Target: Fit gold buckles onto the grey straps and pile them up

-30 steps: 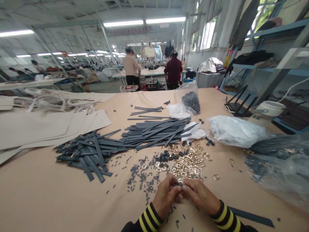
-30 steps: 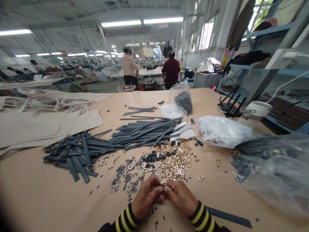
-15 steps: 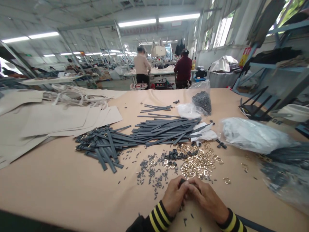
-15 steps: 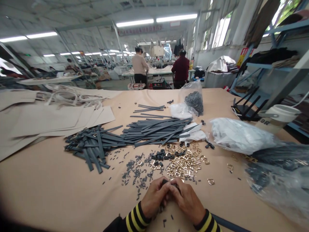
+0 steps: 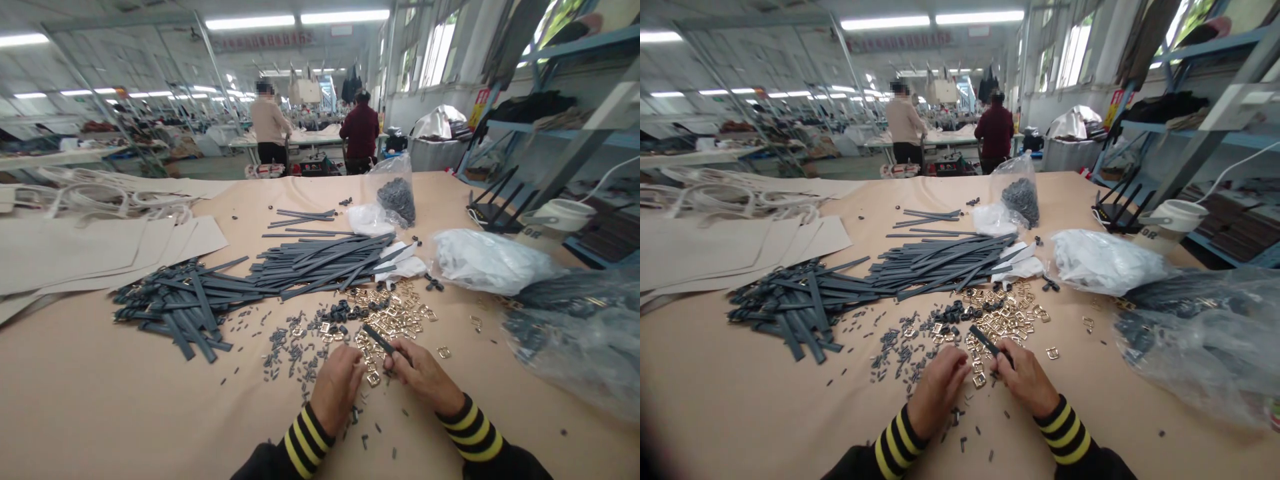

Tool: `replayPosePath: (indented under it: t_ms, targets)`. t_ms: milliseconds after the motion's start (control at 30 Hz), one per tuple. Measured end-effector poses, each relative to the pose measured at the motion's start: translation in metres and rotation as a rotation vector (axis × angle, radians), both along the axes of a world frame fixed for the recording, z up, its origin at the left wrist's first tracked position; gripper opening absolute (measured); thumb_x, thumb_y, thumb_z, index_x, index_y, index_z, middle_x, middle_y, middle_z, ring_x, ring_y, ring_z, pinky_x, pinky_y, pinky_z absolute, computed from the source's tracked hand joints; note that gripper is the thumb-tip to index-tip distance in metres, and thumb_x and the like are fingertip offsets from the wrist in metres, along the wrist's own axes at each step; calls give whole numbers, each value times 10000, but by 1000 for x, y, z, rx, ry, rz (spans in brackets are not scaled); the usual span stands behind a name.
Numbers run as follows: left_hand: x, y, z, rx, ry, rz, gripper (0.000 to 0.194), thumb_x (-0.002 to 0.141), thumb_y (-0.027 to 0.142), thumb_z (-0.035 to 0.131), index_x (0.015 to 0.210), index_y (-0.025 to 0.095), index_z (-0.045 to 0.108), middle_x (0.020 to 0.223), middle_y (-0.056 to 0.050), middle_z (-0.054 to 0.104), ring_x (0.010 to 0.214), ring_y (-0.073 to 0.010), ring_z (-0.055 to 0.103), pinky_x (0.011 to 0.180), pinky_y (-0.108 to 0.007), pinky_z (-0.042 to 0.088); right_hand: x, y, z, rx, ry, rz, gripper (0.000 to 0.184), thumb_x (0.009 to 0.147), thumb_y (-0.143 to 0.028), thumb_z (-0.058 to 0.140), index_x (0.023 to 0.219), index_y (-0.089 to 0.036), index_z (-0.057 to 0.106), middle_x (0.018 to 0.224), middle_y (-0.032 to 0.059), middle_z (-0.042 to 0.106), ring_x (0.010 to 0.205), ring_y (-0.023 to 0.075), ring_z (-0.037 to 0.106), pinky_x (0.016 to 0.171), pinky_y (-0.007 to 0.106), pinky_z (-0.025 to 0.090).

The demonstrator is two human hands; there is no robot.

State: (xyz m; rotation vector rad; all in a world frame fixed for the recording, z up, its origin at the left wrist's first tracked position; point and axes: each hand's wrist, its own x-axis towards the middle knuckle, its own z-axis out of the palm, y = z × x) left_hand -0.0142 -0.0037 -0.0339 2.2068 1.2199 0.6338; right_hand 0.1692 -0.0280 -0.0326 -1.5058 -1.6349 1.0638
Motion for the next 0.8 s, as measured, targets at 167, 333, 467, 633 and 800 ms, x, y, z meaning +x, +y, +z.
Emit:
replayPosePath:
  t_ms: [167,333,467,633,800]
  targets:
    - [25,-18,-3,184,404,-94,87,770,148,482,831,163,543,851,-74,558,788,-229,508,661,-370,449,0,0,-6,6,-105,-42,118,787,-168,377,685,-193,432,613,-27,512,596,134,494,575,245,375]
    - [29,-21,-1,280,548,-147,201,749,10,416,821,127,563,814,-96,577,764,-238,530,623,-363,461,-3,-1,-5,25,-137,-94,153,816,-261,395,680,-195,421,608,-36,459,586,134,453,555,243,345]
    - [17,-11,2,124,291,-122,179,778,62,417,757,133,580,799,-87,589,752,-206,536,653,-320,447,-4,-4,-4,28,-122,-78,198,816,-277,417,638,-190,417,590,-42,428,580,127,431,542,235,329]
    - [2,5,4,-332,-298,42,179,791,264,473,681,149,552,613,-7,560,571,-126,522,537,-223,406,-14,-7,-2,-11,9,-12,188,802,-295,461,671,-165,495,583,-40,450,573,118,440,530,223,337]
    - [1,4,-3,-765,-611,118,285,746,421,516,677,149,466,499,37,512,342,-63,417,356,-171,287,-31,-6,3,-37,170,21,194,792,-301,482,701,-141,544,587,-26,515,553,117,485,540,224,369]
